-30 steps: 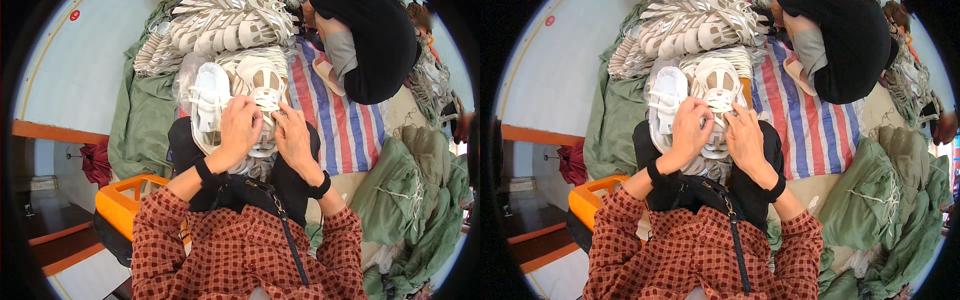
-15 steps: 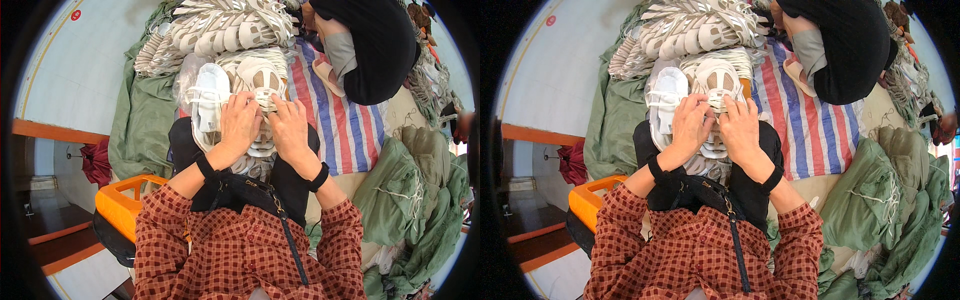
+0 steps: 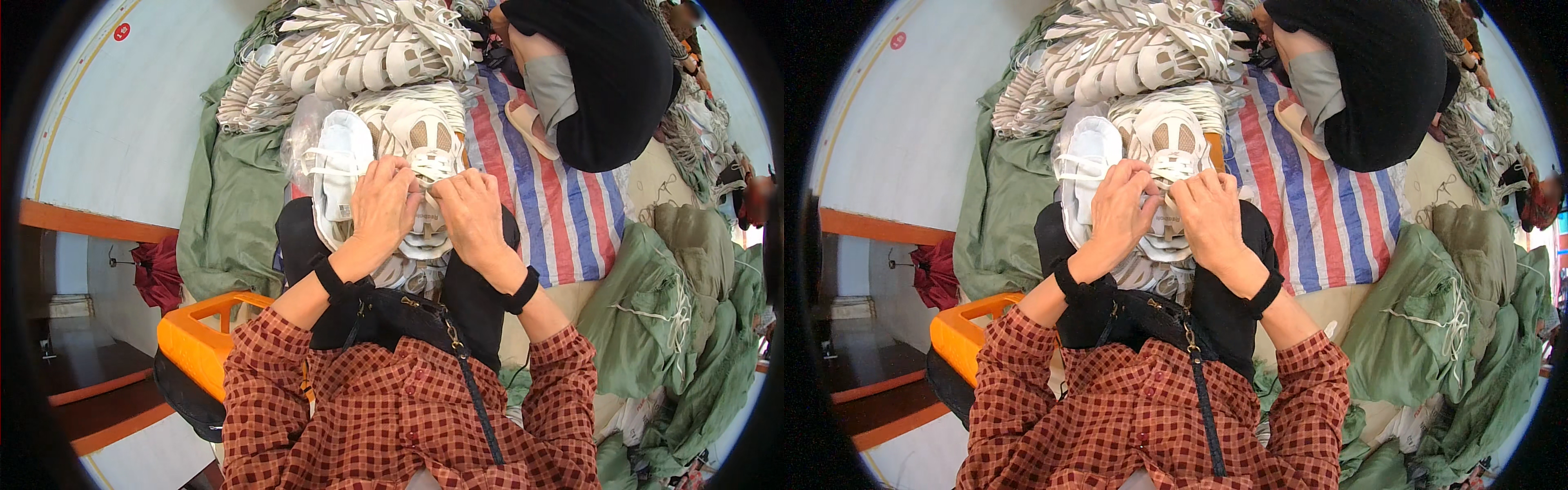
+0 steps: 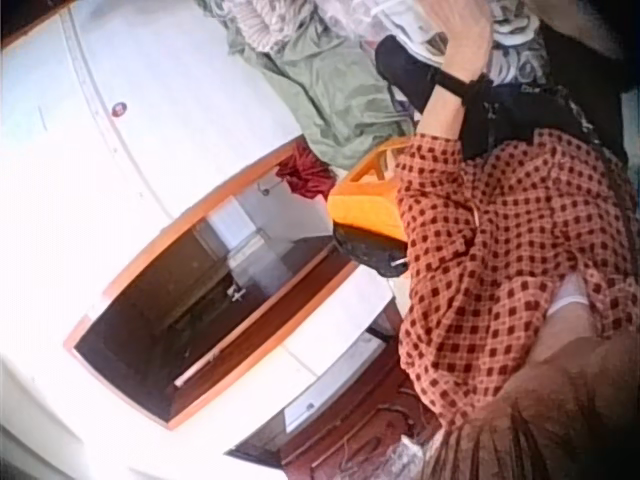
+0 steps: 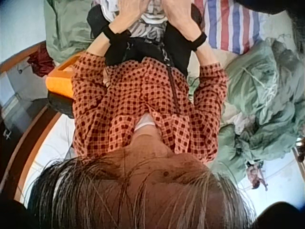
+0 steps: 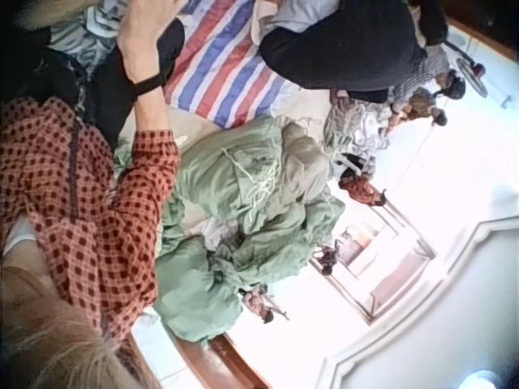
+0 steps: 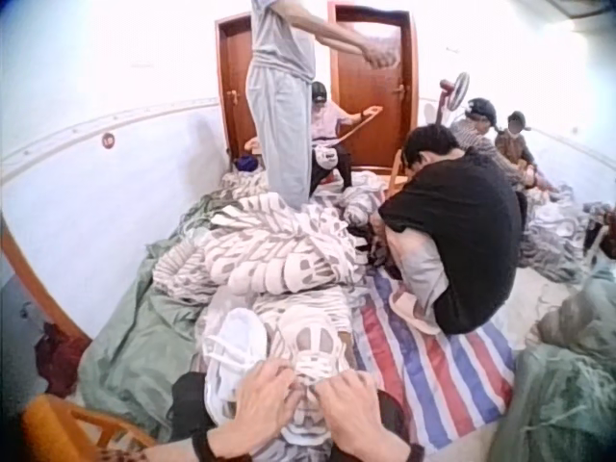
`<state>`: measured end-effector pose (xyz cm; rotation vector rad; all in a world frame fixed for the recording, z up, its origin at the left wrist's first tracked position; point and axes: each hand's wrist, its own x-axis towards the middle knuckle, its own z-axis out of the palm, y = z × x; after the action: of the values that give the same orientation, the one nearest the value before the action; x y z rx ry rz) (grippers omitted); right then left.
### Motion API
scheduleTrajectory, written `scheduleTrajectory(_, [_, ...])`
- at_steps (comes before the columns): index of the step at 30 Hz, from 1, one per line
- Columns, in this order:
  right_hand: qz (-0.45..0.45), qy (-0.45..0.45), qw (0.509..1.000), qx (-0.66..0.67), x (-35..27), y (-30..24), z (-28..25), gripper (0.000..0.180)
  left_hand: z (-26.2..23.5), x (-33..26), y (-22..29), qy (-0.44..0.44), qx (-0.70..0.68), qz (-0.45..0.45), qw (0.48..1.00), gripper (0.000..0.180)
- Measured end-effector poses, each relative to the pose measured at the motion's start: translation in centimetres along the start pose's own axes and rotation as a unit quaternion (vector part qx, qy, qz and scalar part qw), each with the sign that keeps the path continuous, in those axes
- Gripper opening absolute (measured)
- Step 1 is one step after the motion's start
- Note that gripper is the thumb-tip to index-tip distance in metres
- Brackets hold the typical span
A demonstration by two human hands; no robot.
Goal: The recorder is lacing and assembling sneaker components while sitting on the floor with many other workers.
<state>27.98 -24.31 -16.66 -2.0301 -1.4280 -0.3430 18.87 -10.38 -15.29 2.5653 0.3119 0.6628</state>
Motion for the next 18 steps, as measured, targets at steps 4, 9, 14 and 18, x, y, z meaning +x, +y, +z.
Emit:
scheduleTrajectory(4, [-0.010,0.022,0.998,-0.064,-0.1,-0.4,0.2,0.019,0.1,-0.2,-0.3,0.005,0.012,-0.003,1.000,0.016])
scheduleTrajectory(9, [0.003,0.006,1.000,-0.025,-0.1,0.1,0.4,0.020,0.3,0.0,-0.1,0.001,0.019,-0.005,1.000,0.016])
scheduleTrajectory(14, [-0.025,-0.006,1.000,-0.013,0.1,0.4,0.1,0.025,0.4,0.0,-0.2,-0.005,0.005,-0.010,1.000,0.017])
scheduleTrajectory(18, [0.019,0.024,0.999,-0.031,-0.5,0.7,-2.4,0.027,-1.1,-0.4,0.4,0.003,0.013,0.001,1.000,0.023])
